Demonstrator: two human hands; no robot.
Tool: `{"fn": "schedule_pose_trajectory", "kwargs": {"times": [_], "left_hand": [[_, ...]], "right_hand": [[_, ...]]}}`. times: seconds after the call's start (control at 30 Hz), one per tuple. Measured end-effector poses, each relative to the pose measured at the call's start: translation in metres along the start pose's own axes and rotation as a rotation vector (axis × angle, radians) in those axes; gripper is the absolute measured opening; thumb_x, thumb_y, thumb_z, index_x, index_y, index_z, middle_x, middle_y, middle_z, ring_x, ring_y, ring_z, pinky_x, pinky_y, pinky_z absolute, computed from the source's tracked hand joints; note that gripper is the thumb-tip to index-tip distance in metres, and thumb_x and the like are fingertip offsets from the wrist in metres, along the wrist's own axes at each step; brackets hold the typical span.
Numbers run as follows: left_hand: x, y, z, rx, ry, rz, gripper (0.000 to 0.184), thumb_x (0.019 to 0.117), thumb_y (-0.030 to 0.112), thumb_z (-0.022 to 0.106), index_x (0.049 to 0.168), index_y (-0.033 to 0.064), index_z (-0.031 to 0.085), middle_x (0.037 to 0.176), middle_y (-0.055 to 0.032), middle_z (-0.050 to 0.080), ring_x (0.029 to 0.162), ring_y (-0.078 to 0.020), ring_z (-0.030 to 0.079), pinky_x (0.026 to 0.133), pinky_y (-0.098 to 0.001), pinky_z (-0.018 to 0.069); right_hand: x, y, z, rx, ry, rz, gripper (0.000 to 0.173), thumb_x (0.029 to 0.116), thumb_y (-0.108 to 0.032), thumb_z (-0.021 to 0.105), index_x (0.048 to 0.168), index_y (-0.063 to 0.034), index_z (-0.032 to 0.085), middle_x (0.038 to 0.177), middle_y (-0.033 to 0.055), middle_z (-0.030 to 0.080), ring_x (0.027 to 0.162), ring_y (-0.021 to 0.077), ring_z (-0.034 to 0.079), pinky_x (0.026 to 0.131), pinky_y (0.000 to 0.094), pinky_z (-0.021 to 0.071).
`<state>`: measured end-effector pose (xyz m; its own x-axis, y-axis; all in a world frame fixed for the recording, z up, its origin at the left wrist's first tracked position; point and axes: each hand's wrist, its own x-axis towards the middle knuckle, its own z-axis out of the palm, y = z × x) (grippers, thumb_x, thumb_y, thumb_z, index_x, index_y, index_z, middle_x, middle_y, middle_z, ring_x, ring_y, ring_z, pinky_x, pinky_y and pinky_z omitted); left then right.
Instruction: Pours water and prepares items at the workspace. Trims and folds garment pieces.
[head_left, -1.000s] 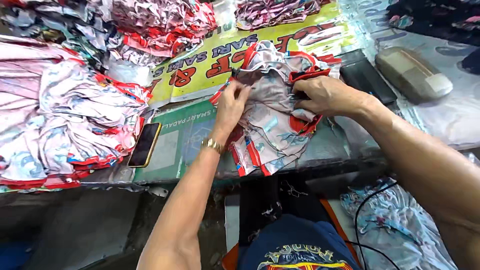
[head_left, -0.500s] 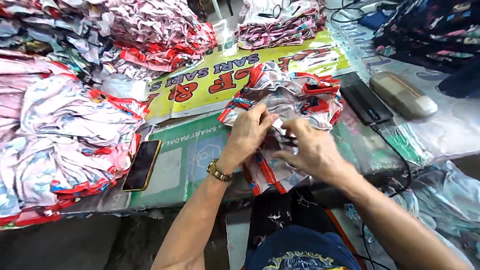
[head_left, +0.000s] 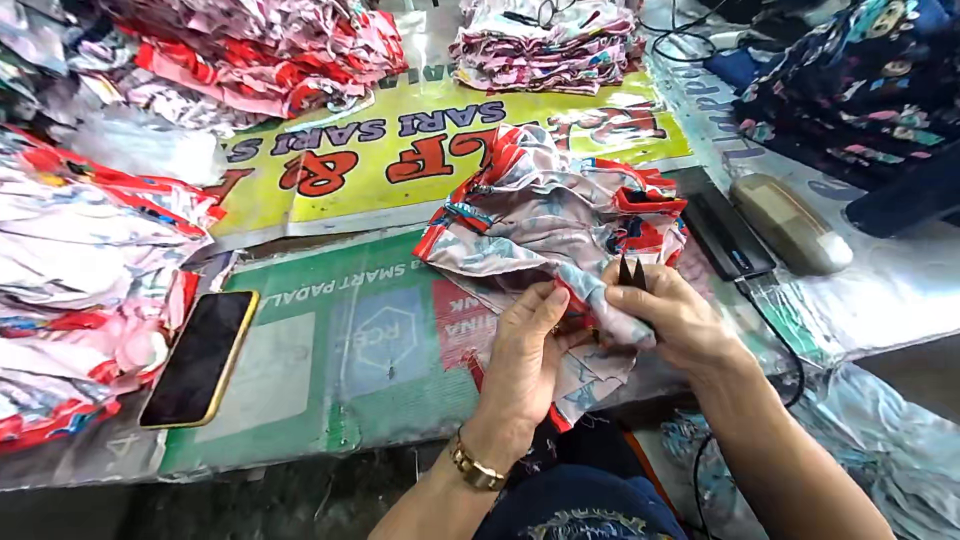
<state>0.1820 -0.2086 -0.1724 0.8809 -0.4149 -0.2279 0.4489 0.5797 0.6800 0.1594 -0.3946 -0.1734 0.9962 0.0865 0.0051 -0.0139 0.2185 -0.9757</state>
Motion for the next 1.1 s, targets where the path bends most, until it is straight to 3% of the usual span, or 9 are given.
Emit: {"fn": "schedule_pose_trajectory", "kwargs": {"times": [0.1, 0.23, 0.3, 0.47, 0.6, 0.7, 0.87, 1.0, 1.1], "left_hand": [[-0.009, 0.0, -0.008, 0.264, -0.039, 0.272, 0.004, 0.097, 0.004, 0.064, 0.098, 0.0038, 0.067, 0.09, -0.0062, 0.069, 0.083, -0.012, 0.069, 0.08, -0.0311, 0.0601], [-0.025, -0.007, -0.016, 0.355, -0.079, 0.462, 0.008, 0.0924, 0.004, 0.072, 0.096, 0.0057, 0.065, 0.089, -0.0015, 0.069, 0.079, -0.0072, 0.068, 0.074, -0.0245, 0.0606], [-0.03, -0.011, -0.017, 0.251, -0.11, 0.412, 0.007, 0.0934, 0.01, 0.073, 0.096, 0.0079, 0.067, 0.09, 0.0006, 0.07, 0.081, -0.0048, 0.068, 0.076, -0.0227, 0.0597], [-0.032, -0.015, -0.034, 0.057, -0.162, 0.247, 0.011, 0.0972, 0.014, 0.069, 0.102, 0.0049, 0.07, 0.097, -0.0052, 0.072, 0.089, -0.0102, 0.071, 0.081, -0.0285, 0.0612], [-0.035, -0.02, -0.033, 0.139, -0.105, 0.294, 0.016, 0.0933, 0.004, 0.071, 0.11, 0.0061, 0.069, 0.103, -0.002, 0.072, 0.093, -0.009, 0.071, 0.085, -0.0281, 0.0605], [-0.036, -0.024, -0.025, 0.241, -0.061, 0.362, 0.032, 0.0898, 0.002, 0.074, 0.117, 0.0044, 0.057, 0.108, 0.0011, 0.068, 0.097, -0.0068, 0.069, 0.088, -0.0256, 0.06], [-0.034, -0.02, -0.033, 0.508, -0.039, 0.54, 0.011, 0.0955, 0.0, 0.065, 0.106, 0.0011, 0.069, 0.103, 0.0001, 0.071, 0.093, -0.005, 0.069, 0.082, -0.0224, 0.0601], [-0.034, -0.018, -0.037, 0.662, -0.005, 0.62, 0.01, 0.0974, 0.002, 0.059, 0.099, 0.0016, 0.069, 0.101, -0.001, 0.067, 0.094, -0.0047, 0.066, 0.081, -0.0201, 0.0581], [-0.034, -0.021, -0.034, 0.644, -0.087, 0.578, 0.013, 0.1012, 0.014, 0.061, 0.109, 0.0041, 0.063, 0.109, -0.0003, 0.065, 0.102, -0.0057, 0.064, 0.088, -0.0233, 0.0567]], "right_hand": [[-0.015, 0.001, 0.002, -0.629, 0.095, -0.214, 0.012, 0.099, -0.027, 0.064, 0.1, -0.016, 0.068, 0.08, -0.0086, 0.065, 0.067, -0.0024, 0.059, 0.06, 0.0161, 0.0505], [-0.026, 0.004, 0.024, -0.666, 0.1, -0.523, 0.047, 0.0934, -0.054, 0.07, 0.112, -0.0117, 0.061, 0.092, -0.0061, 0.062, 0.076, -0.0064, 0.056, 0.063, 0.01, 0.0483], [-0.024, 0.012, 0.04, -0.646, 0.018, -0.542, 0.049, 0.0895, -0.048, 0.077, 0.11, -0.0065, 0.06, 0.092, -0.0006, 0.063, 0.078, -0.0035, 0.057, 0.066, 0.0111, 0.0477], [-0.017, 0.029, 0.045, -0.602, 0.015, -0.541, 0.015, 0.0951, -0.014, 0.072, 0.102, -0.001, 0.067, 0.094, 0.0054, 0.067, 0.086, 0.0016, 0.062, 0.076, 0.0131, 0.0522], [-0.018, 0.03, 0.038, -0.459, 0.02, -0.468, 0.012, 0.0987, -0.009, 0.065, 0.098, 0.0001, 0.072, 0.093, 0.0034, 0.071, 0.088, 0.0016, 0.066, 0.079, 0.0153, 0.0547], [-0.023, 0.029, 0.04, -0.403, -0.008, -0.434, 0.015, 0.1006, -0.006, 0.059, 0.101, 0.0012, 0.072, 0.096, 0.0034, 0.072, 0.09, 0.0011, 0.066, 0.081, 0.0159, 0.0556], [-0.031, 0.028, 0.037, -0.287, -0.004, -0.336, 0.018, 0.1024, -0.008, 0.058, 0.105, 0.0011, 0.073, 0.088, -0.0007, 0.072, 0.066, -0.0033, 0.062, 0.058, 0.0123, 0.0534], [-0.035, 0.029, 0.038, -0.316, 0.008, -0.359, 0.016, 0.1011, -0.007, 0.058, 0.104, 0.0003, 0.073, 0.1, 0.0019, 0.072, 0.074, -0.0022, 0.064, 0.063, 0.0125, 0.0549], [-0.034, 0.032, 0.045, -0.301, 0.059, -0.356, 0.014, 0.1012, -0.007, 0.059, 0.102, -0.0011, 0.072, 0.093, -0.002, 0.07, 0.073, -0.0049, 0.062, 0.063, 0.0105, 0.0531]]}}
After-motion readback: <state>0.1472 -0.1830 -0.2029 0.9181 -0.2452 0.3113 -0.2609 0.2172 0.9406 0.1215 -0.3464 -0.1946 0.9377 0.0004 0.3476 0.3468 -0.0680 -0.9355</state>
